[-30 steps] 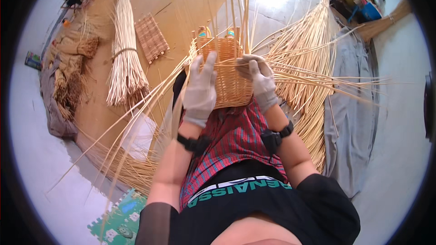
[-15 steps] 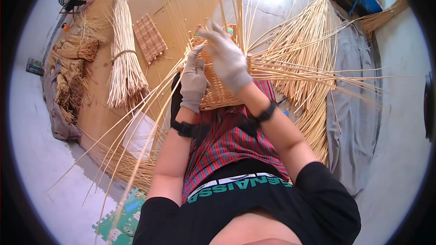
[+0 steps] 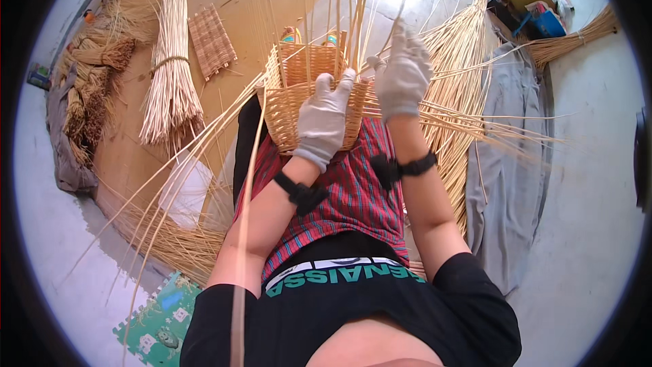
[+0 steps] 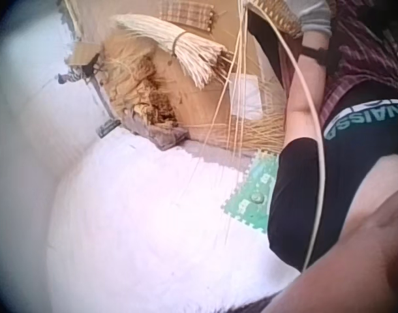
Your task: Weaving a rectangular basket using long, thin wood or cane strips.
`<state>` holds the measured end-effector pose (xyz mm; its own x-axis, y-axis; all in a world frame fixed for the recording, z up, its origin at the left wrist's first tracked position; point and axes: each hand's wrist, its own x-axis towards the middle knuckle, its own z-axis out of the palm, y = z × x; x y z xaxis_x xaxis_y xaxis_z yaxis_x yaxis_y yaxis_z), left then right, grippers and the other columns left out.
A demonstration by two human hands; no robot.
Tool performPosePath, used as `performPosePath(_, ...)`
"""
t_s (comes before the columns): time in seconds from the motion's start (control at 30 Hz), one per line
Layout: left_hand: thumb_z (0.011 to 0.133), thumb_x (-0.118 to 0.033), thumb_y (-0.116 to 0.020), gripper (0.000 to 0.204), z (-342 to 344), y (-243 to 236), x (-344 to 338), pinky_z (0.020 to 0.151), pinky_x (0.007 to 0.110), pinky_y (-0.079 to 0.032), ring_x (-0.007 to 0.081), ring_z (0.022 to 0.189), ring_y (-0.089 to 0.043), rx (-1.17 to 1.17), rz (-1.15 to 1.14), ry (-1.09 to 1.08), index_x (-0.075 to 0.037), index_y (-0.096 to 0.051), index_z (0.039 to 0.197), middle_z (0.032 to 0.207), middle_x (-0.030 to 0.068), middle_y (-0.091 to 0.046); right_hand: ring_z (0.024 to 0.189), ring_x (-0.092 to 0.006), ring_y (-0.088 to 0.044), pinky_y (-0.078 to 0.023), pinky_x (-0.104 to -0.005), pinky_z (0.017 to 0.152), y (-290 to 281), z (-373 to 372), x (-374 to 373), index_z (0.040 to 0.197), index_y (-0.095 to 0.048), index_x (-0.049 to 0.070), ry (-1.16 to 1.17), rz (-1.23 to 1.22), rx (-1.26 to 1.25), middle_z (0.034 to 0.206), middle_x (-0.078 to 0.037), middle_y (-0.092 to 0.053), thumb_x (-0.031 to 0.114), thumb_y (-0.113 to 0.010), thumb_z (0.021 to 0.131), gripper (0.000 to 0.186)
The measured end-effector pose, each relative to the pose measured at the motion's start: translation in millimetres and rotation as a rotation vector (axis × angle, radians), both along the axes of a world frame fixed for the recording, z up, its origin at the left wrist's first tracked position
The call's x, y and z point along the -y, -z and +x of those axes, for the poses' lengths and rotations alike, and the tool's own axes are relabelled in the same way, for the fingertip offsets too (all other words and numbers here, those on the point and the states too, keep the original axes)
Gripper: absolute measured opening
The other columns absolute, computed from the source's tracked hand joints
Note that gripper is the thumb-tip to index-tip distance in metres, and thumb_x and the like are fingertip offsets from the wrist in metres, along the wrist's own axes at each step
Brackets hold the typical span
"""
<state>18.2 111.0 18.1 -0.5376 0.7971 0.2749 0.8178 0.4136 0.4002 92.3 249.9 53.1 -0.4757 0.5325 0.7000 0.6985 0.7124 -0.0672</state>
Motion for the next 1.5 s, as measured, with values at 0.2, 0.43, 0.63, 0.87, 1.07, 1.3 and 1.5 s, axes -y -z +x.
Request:
performPosePath(0.2,0.093,-0.009,-0.066,0.052,-2,18,0,0.079,0.048,-0.057,0.0342,0.086,-0.071,0.024,0.005,0.003,-0.024,-0.058,0.142,0.136,0.0169,-0.053,0.075,-0.0269,-0.067,-0.053,-0.0407,0.081,37,-2,8,0.122,-0.072,0.014,-0.142,-0.22,-0.095,0.075,-0.006,-0.067,0.018,-0.07,0.091,0.032)
performPosePath(0.43,0.095,-0.005,-0.076,0.011,-58,34,80,0.065,0.024,-0.053,0.0069,0.077,-0.062,1.162,1.051,-0.42,-0.005,-0.068,0.103,0.092,0.0011,-0.067,0.081,-0.0292,-0.068,-0.053,-0.0427,0.078,25,-7,44,0.114,-0.072,0.013,-0.366,-0.311,-0.507,0.083,-0.01,-0.07,0.014,-0.067,0.096,0.019)
performPosePath(0.63,0.095,-0.012,-0.079,0.019,-78,34,97,0.077,0.026,-0.056,0.0107,0.082,-0.066,0.605,0.878,-0.342,-0.001,-0.069,0.107,0.093,0.0025,-0.072,0.084,-0.0278,-0.071,-0.055,-0.0388,0.078,31,-25,143,0.119,-0.073,0.012,-0.944,-0.584,-0.181,0.091,-0.008,-0.073,0.013,-0.073,0.091,0.027)
performPosePath(0.87,0.098,-0.008,-0.071,0.034,-104,19,120,0.096,0.032,-0.055,0.0162,0.107,-0.065,1.229,0.776,0.088,-0.002,-0.064,0.13,0.123,0.0083,-0.068,0.079,-0.0279,-0.069,-0.054,-0.0427,0.069,-2,-43,157,0.11,-0.074,0.015,-1.042,-0.519,-0.014,0.088,-0.005,-0.072,0.025,-0.077,0.086,0.026)
performPosePath(1.07,0.091,-0.051,-0.077,0.051,-182,10,89,0.126,0.045,-0.023,0.03,0.158,-0.022,0.928,0.301,0.553,-0.015,-0.068,0.126,0.166,0.0154,-0.033,0.087,-0.0253,-0.074,-0.06,-0.0342,0.076,14,-3,123,0.109,-0.076,0.009,-0.966,-0.623,-0.264,0.1,-0.009,-0.076,0.001,-0.07,0.084,0.027)
performPosePath(1.3,0.099,-0.008,-0.068,0.014,-150,31,82,0.12,0.038,-0.036,0.0277,0.147,-0.042,0.862,0.451,0.232,-0.009,-0.068,0.113,0.156,0.0172,-0.048,0.11,-0.0161,-0.069,-0.057,-0.0294,0.092,39,-52,81,0.125,-0.068,0.0,-0.647,-1.342,-0.93,0.12,-0.008,-0.073,0.001,-0.063,0.101,0.025)
performPosePath(1.5,0.099,-0.001,-0.066,0.014,-129,37,77,0.102,0.03,-0.049,0.0201,0.119,-0.062,0.938,0.596,0.064,-0.005,-0.066,0.113,0.135,0.0141,-0.063,0.126,-0.0331,-0.064,-0.055,-0.04,0.101,-32,-140,67,0.157,-0.038,0.004,-0.618,-0.443,-0.25,0.138,-0.025,-0.062,0.007,-0.064,0.097,0.066)
